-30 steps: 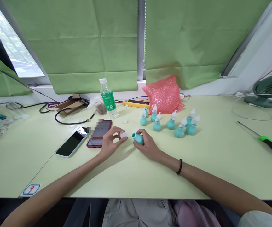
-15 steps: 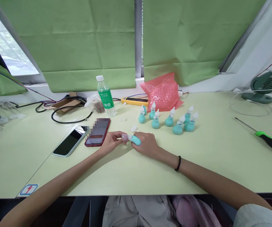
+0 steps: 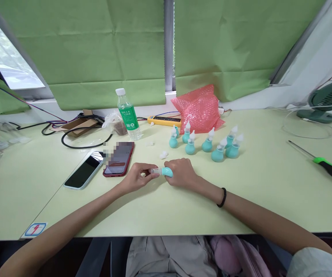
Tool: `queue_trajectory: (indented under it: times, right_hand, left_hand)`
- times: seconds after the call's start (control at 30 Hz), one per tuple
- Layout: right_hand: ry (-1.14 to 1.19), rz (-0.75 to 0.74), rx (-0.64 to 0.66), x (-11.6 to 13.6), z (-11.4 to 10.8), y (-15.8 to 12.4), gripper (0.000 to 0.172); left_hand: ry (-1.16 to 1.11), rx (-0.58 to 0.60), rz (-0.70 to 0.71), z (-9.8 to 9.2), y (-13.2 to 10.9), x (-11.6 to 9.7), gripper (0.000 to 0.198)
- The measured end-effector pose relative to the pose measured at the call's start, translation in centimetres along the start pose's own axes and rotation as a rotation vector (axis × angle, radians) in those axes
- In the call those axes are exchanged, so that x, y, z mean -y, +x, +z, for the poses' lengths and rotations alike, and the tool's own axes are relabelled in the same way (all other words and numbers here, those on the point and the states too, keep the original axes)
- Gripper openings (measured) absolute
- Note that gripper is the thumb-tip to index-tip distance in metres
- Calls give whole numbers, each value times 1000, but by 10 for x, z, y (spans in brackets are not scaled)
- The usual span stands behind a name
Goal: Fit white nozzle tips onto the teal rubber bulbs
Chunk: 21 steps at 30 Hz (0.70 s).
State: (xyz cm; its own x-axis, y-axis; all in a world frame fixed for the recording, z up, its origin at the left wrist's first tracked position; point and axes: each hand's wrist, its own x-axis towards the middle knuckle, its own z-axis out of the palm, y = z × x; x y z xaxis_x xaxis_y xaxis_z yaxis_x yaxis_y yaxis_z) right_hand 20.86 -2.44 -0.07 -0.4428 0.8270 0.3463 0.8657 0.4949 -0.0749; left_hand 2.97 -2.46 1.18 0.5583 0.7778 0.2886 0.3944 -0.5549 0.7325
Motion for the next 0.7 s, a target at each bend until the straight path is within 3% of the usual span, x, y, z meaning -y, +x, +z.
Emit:
queue_trajectory:
  times: [0.23, 0.5, 0.6, 0.7]
  right_hand:
    - [468, -24, 351, -8, -9, 4, 11]
    - [982, 20, 789, -13, -16, 12, 11]
    - [1054, 32, 845, -13, -18, 13, 15]
    - [1057, 40, 748, -12, -21, 11, 22]
  left_hand:
    - [205, 19, 252, 3, -4, -1, 22]
    - [317, -7, 432, 6, -7, -2, 25]
    - [382, 15, 437, 7, -7, 0, 27]
    - [379, 23, 368, 3, -5, -1, 29]
